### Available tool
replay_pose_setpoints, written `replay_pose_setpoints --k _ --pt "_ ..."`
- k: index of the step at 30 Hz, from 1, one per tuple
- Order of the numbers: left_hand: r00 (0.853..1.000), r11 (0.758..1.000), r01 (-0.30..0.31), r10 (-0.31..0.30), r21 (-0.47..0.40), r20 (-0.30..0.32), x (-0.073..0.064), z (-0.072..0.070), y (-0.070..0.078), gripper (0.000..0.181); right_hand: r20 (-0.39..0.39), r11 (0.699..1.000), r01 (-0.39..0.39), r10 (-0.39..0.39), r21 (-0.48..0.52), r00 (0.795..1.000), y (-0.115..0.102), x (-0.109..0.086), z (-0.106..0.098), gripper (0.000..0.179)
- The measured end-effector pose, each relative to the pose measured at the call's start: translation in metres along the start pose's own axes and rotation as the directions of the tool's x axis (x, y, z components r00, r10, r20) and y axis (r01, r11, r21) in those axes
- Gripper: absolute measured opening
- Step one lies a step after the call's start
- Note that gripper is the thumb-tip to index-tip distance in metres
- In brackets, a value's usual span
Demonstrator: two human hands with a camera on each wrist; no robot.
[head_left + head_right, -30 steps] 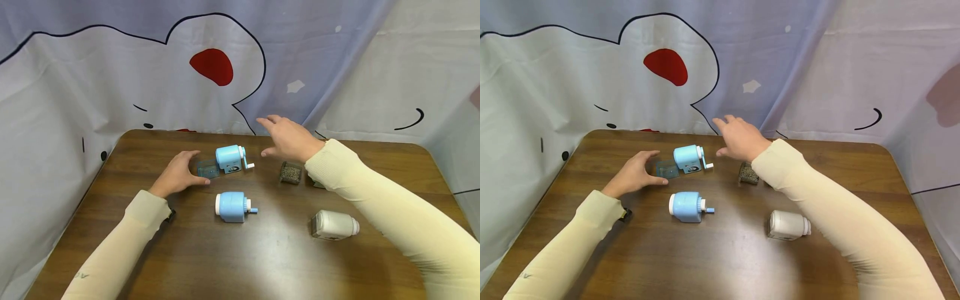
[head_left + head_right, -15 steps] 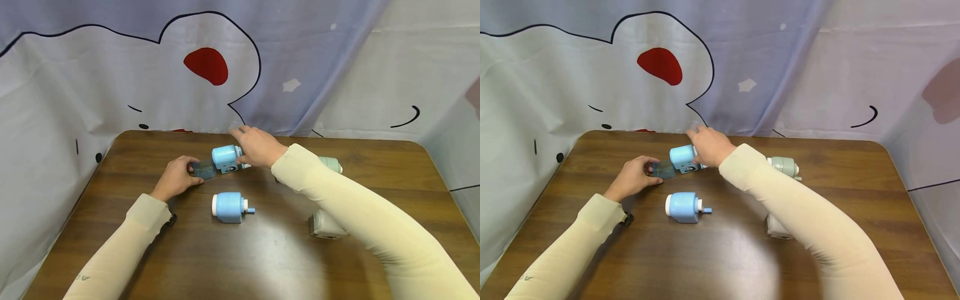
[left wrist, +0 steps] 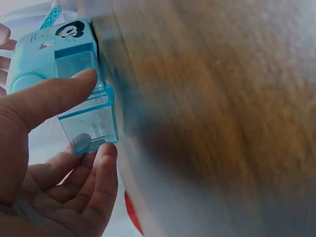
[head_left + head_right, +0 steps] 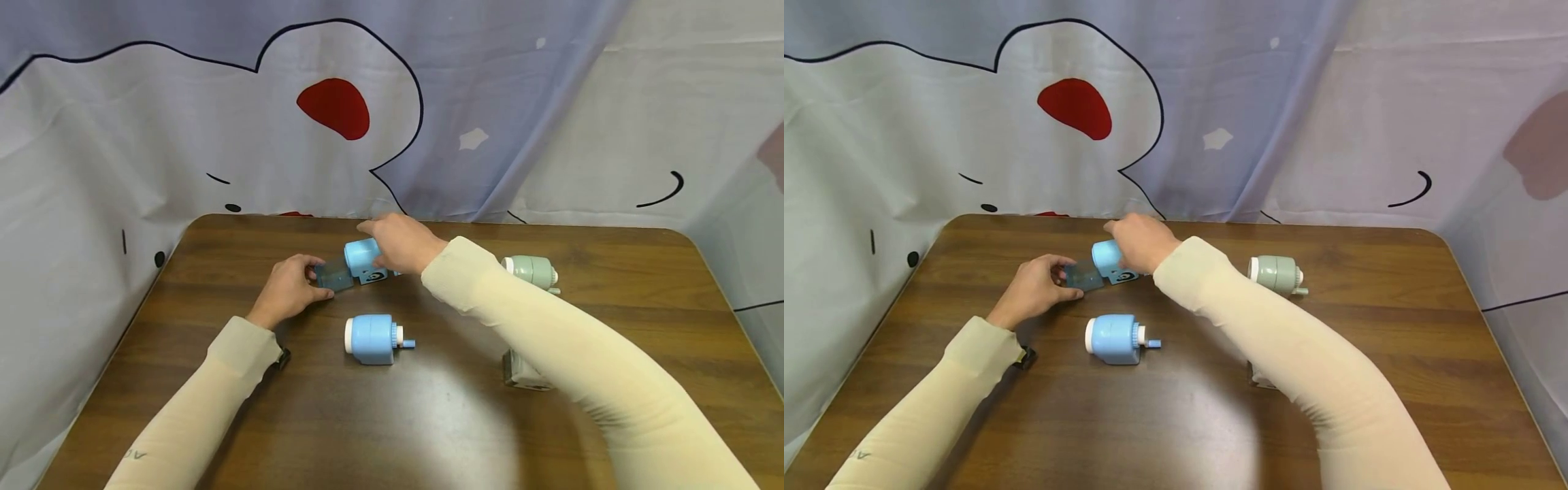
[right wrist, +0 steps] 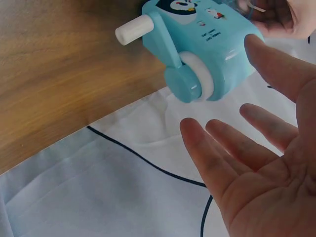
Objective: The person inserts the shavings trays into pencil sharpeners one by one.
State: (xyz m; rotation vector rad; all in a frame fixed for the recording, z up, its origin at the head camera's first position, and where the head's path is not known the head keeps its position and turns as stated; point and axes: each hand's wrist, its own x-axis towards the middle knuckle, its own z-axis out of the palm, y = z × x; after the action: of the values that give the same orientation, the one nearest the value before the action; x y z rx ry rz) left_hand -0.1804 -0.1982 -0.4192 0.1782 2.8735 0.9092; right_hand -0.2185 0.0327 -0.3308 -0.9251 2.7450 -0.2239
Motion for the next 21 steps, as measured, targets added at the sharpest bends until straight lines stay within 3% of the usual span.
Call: replay_pose_setpoints --k 21 --pt "0.999 0.999 -0.031 0.031 -0.019 0.007 0.0036 0.0029 0.0072 0.060 -0.003 1.000 -0.020 0.020 -0.023 1.000 -0.0057 0.0045 0.0095 0.057"
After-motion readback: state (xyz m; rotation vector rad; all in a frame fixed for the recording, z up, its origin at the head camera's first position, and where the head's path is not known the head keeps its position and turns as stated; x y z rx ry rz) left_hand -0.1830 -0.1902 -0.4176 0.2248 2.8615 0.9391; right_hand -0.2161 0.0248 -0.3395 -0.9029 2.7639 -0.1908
